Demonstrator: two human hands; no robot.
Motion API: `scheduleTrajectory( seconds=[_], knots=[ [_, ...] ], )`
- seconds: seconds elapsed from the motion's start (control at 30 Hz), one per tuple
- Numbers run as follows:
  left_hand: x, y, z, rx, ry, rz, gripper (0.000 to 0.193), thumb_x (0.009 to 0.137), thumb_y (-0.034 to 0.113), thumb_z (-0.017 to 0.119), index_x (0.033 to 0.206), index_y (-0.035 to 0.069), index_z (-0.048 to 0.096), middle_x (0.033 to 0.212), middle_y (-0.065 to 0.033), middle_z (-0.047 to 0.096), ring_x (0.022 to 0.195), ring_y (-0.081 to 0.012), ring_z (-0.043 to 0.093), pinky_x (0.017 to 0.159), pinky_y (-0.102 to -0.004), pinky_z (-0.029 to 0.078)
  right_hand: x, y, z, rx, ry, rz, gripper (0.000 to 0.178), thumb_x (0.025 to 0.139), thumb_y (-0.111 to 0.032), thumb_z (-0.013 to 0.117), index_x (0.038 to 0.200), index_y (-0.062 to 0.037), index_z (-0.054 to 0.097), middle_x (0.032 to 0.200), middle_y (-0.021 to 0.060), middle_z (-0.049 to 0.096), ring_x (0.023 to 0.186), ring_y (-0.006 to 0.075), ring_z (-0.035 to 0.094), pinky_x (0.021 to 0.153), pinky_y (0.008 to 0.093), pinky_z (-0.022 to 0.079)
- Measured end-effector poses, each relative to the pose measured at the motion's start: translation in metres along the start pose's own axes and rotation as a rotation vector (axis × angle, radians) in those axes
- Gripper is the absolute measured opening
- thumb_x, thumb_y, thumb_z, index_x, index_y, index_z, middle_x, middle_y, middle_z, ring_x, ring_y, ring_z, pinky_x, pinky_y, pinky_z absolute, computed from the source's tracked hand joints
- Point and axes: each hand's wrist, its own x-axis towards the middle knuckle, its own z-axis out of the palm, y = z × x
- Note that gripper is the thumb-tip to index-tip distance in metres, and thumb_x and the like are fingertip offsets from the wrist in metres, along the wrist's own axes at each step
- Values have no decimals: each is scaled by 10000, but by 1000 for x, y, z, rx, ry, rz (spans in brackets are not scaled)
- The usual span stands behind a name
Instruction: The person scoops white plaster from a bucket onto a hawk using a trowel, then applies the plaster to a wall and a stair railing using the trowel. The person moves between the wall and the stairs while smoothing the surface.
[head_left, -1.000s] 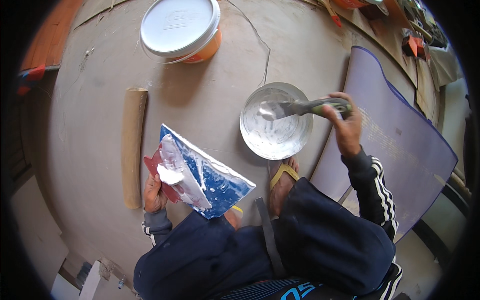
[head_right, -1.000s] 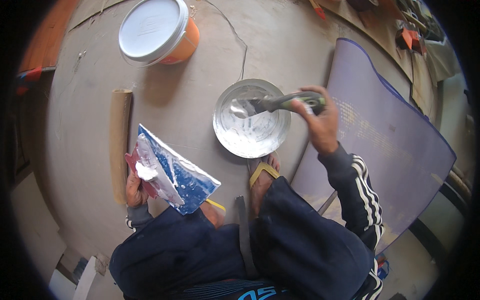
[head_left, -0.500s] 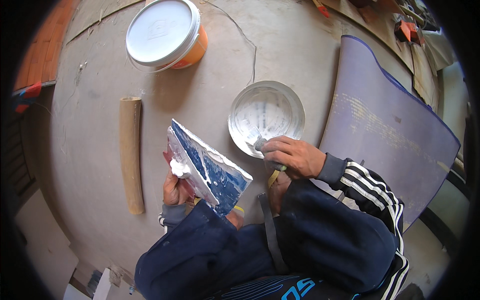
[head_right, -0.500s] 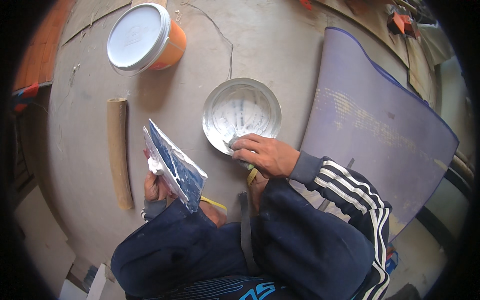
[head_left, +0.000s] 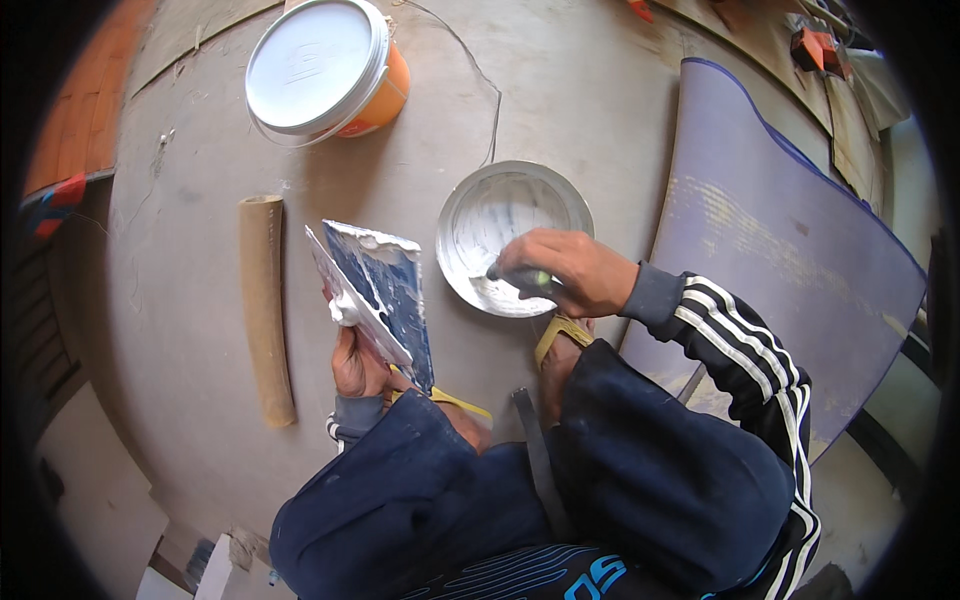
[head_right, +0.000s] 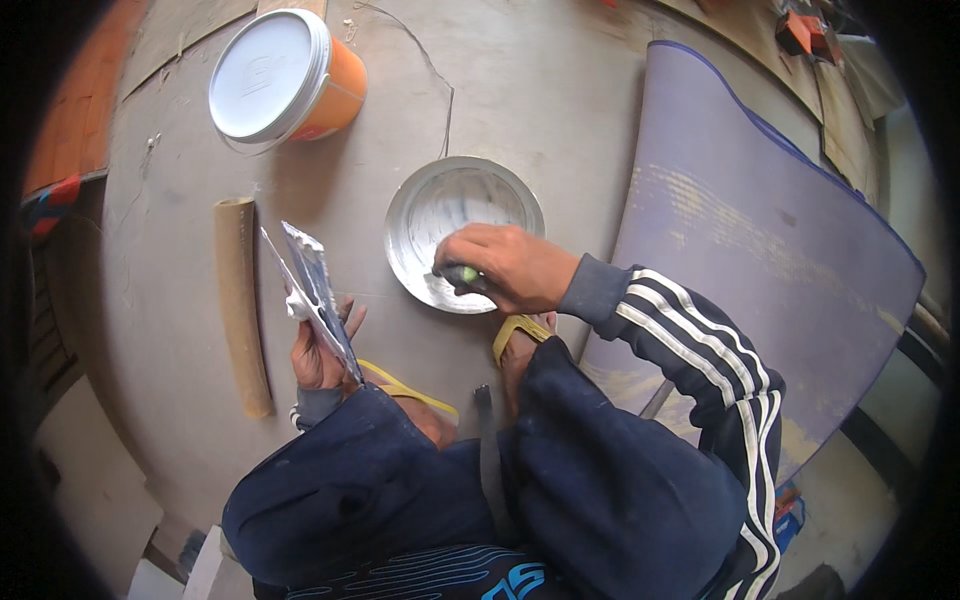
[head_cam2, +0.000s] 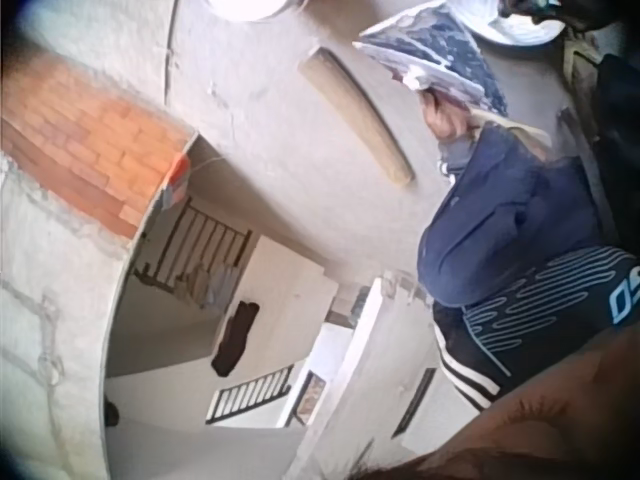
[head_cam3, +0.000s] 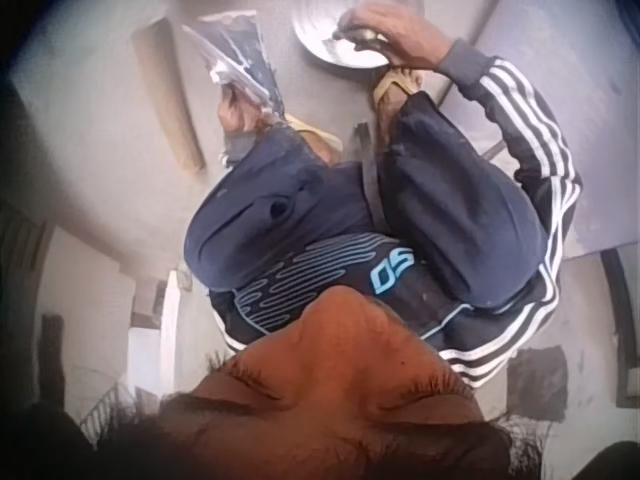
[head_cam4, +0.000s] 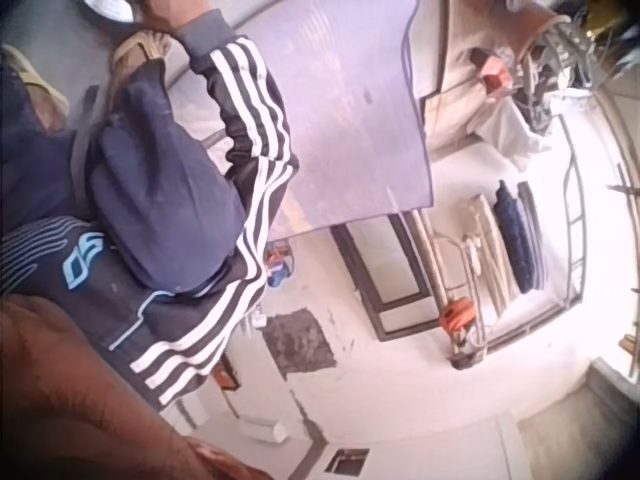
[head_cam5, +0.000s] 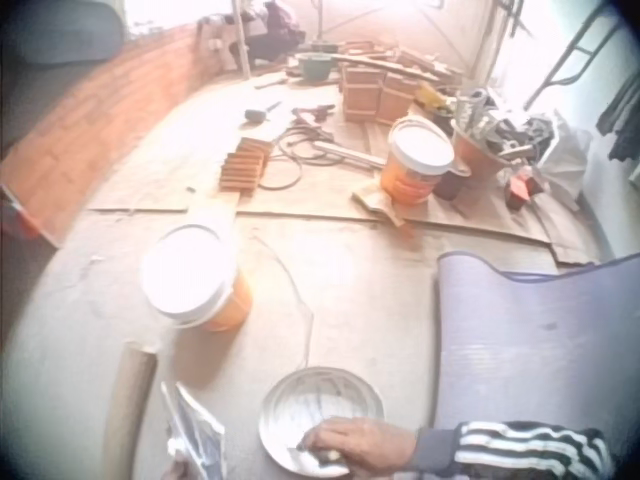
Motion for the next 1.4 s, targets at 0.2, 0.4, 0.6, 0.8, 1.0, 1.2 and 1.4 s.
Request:
scheduleTrajectory(
  seconds=[0.2,0.4,0.6,0.8,1.0,1.2,1.4],
  knots=[
    [10,-16,22,-40,90,-34,424,989,276,319,1389,134,347,1441,-86,340,1332,-449,224,1082,-644,152,-2,-26,0,8,-265,-44,350,653,71,574,987,-9,503,1056,133,551,1034,317,529,839,380,484],
    [17,-19,28,13,93,-47,472,991,322,312,1434,172,252,1457,-80,312,1358,-396,205,1063,-647,186,0,-36,-18,-51,-365,-25,343,674,27,579,1004,-8,493,1067,130,539,1036,302,528,855,366,491],
    [18,-13,47,-39,24,-27,448,993,273,336,1411,121,284,1417,-97,365,1317,-314,324,1076,-550,260,4,-28,4,-32,-193,-79,312,685,47,588,985,7,513,1126,152,536,1054,317,533,865,382,485],
    [18,-11,50,-45,-15,22,425,998,230,339,1405,117,291,1391,-78,398,1276,-253,390,1075,-478,297,-7,-33,-11,-56,-260,57,253,745,35,582,988,-8,523,1038,148,586,983,322,565,823,379,491],
    [15,-10,44,-124,-3,27,448,995,268,341,1413,122,274,1413,-90,367,1293,-284,368,1073,-521,290,2,-31,-29,-107,3,30,422,662,-8,684,1044,-6,505,1003,148,576,931,344,572,795,379,491],
    [17,-12,41,-3,135,-3,485,994,304,313,1439,135,216,1459,-115,286,1319,-372,306,1037,-659,237,9,-17,-25,-563,70,-174,354,716,-65,658,1043,-36,524,1086,149,546,994,322,559,758,363,520],
    [16,-11,49,-66,99,-25,472,991,279,351,1422,119,241,1413,-79,360,1296,-269,360,1086,-478,276,6,-22,-3,-472,88,-44,334,706,-48,657,1022,-39,548,1066,144,537,979,308,559,740,361,521]
  ],
)
